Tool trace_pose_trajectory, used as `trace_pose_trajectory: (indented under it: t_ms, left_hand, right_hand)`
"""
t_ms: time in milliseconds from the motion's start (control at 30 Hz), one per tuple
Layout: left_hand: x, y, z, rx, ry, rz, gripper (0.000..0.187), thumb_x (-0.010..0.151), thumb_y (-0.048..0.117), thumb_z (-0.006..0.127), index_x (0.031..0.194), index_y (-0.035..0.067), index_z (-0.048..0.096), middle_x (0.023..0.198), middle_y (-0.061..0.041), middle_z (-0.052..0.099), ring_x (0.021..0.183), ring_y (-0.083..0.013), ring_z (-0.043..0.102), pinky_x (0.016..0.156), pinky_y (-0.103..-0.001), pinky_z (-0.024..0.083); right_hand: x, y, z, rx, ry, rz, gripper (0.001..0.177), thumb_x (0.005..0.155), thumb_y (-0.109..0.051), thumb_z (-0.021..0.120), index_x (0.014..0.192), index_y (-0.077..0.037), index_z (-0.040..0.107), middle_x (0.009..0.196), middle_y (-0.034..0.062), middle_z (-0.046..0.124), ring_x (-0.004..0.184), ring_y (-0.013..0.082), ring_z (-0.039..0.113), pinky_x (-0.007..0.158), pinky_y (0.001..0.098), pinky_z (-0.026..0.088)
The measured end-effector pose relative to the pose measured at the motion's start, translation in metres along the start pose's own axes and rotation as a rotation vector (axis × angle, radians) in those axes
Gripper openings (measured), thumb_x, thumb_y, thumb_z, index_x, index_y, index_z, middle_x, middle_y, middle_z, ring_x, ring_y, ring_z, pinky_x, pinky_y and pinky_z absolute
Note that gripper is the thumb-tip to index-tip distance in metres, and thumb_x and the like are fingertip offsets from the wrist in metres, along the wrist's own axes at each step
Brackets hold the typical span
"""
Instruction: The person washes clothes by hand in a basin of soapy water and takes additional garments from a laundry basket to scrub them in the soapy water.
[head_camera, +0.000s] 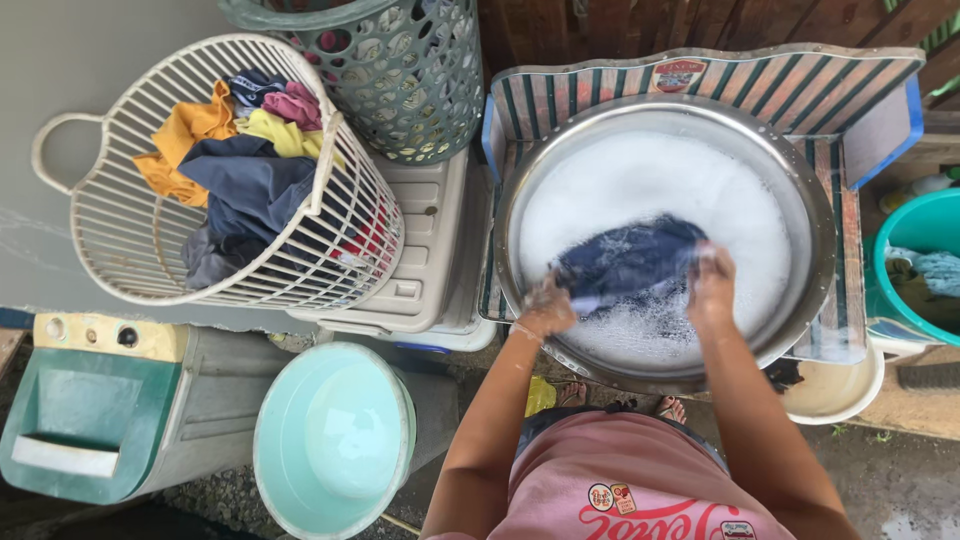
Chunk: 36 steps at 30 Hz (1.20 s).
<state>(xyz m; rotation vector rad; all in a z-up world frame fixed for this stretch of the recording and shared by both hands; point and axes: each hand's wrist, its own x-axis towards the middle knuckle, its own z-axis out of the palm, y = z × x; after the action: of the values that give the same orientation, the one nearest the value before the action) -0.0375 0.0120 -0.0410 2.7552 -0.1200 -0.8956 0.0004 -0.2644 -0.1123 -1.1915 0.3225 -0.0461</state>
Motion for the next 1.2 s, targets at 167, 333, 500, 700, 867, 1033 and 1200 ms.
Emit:
trace_pose_trajectory:
  t_ms: [167, 333, 500, 700, 867, 1033, 1200]
  left_hand:
    - [0.029, -0.006, 0.032, 0.066, -0.208, 0.154, 0.042, 0.086, 0.016, 0.06, 0.122, -0.002, 0.07, 0.167, -0.027, 0.013, 0.145, -0.0427, 0.036, 0.119, -0.051, 0.032]
    - [0.041, 0.01, 0.022, 0.142, -0.194, 0.099, 0.046, 0.096, 0.015, 0.048, 0.137, 0.001, 0.059, 0.159, -0.016, 0.044, 0.144, -0.0332, 0.047, 0.12, -0.054, 0.034]
    - [0.029, 0.039, -0.019, -0.284, 0.371, 0.554, 0.053, 0.088, 0.003, 0.047, 0.141, 0.006, 0.055, 0.153, -0.013, 0.049, 0.142, -0.0311, 0.045, 0.12, -0.041, 0.036]
    - [0.039, 0.078, -0.043, -0.628, 0.279, 0.915, 0.039, 0.107, 0.012, 0.052, 0.146, 0.015, 0.058, 0.16, -0.011, 0.054, 0.154, -0.0323, 0.041, 0.129, -0.043, 0.032]
    - [0.058, 0.086, -0.053, -0.474, -0.337, 0.678, 0.059, 0.092, 0.033, 0.068, 0.146, 0.017, 0.051, 0.15, -0.013, 0.054, 0.135, -0.0307, 0.056, 0.114, -0.042, 0.045]
    - [0.023, 0.108, -0.073, -0.359, 0.156, 0.577, 0.037, 0.11, 0.04, 0.059, 0.126, 0.007, 0.066, 0.128, -0.018, 0.063, 0.118, -0.0336, 0.06, 0.101, -0.044, 0.051]
    - [-0.029, 0.115, -0.134, -0.281, 0.825, 0.818, 0.022, 0.098, 0.025, 0.06, 0.105, 0.006, 0.069, 0.098, -0.01, 0.074, 0.096, -0.0322, 0.068, 0.079, -0.042, 0.057]
  right_hand:
    - [-0.011, 0.032, -0.006, 0.333, 0.401, 0.256, 0.039, 0.099, -0.022, 0.075, 0.124, -0.023, 0.045, 0.112, 0.0028, 0.056, 0.063, 0.0113, 0.05, 0.058, 0.0319, 0.051]
    - [0.017, 0.028, -0.017, 0.097, 0.288, 0.408, 0.028, 0.093, 0.003, 0.057, 0.114, -0.015, 0.059, 0.095, 0.0077, 0.064, 0.065, 0.0175, 0.048, 0.059, 0.0354, 0.046]
    - [-0.008, 0.038, -0.011, 0.148, -0.043, -0.107, 0.025, 0.083, 0.018, 0.047, 0.095, -0.001, 0.058, 0.102, 0.0076, 0.062, 0.09, 0.0147, 0.057, 0.082, 0.0265, 0.047]
    - [-0.046, -0.036, 0.01, 0.19, -0.225, -0.208, 0.04, 0.075, 0.019, 0.038, 0.1, -0.004, 0.059, 0.09, 0.0036, 0.06, 0.078, 0.0122, 0.052, 0.07, 0.025, 0.042]
    - [-0.065, -0.1, 0.013, 0.242, -0.243, -0.315, 0.044, 0.077, 0.016, 0.032, 0.107, -0.004, 0.058, 0.082, 0.0037, 0.054, 0.072, 0.0112, 0.047, 0.068, 0.0256, 0.039]
    - [-0.082, -0.144, 0.04, -0.346, -0.008, -0.343, 0.045, 0.085, 0.006, 0.069, 0.12, -0.01, 0.046, 0.09, 0.003, 0.049, 0.07, 0.0123, 0.047, 0.057, 0.03, 0.04]
    - [-0.074, -0.133, 0.061, -0.823, 0.114, -0.459, 0.048, 0.081, -0.001, 0.074, 0.121, -0.004, 0.048, 0.091, 0.0163, 0.064, 0.08, 0.0261, 0.063, 0.074, 0.0393, 0.052]
